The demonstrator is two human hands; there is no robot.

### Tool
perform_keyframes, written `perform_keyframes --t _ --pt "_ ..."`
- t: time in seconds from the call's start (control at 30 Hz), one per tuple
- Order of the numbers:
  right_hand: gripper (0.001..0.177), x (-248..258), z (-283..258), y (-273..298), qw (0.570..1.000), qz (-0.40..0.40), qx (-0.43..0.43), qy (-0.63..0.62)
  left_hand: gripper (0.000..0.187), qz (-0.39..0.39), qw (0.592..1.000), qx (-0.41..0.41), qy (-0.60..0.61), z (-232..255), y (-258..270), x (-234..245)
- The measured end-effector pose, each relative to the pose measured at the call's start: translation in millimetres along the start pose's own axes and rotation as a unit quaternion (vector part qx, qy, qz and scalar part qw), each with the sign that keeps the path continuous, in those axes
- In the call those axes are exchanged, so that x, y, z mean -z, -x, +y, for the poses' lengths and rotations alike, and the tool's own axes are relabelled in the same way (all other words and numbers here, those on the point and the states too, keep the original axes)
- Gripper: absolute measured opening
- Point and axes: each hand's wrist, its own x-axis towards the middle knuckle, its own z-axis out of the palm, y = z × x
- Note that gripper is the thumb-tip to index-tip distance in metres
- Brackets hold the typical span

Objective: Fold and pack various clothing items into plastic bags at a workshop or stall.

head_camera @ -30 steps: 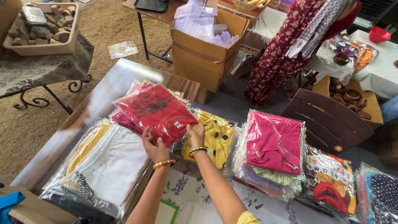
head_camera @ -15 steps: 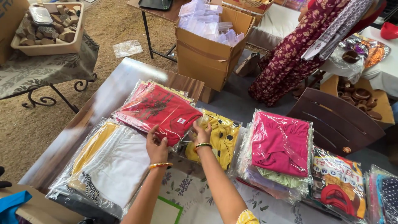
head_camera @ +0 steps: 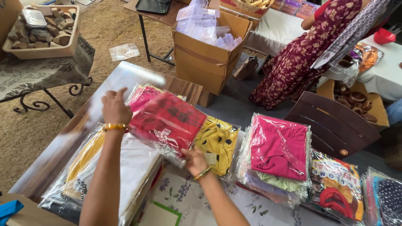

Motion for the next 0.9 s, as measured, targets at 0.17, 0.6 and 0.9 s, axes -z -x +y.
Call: perform_keyframes --t 0.17,0.6,0.9 --pt "0.041 -62 20 14 0.996 0.076 -0.016 -0.043 0.063 -0.083 0.971 0.2 0.098 58 74 37" --pt "0.038 -9 47 14 0.99 0.083 -0.036 0.104 0.117 -0.1 0.868 0.222 0.433 -31 51 -56" --pt "0.052 34 -21 -22 0.941 0.269 0.091 0.183 0.111 -0.136 0.937 0.248 0.204 -48 -16 -28"
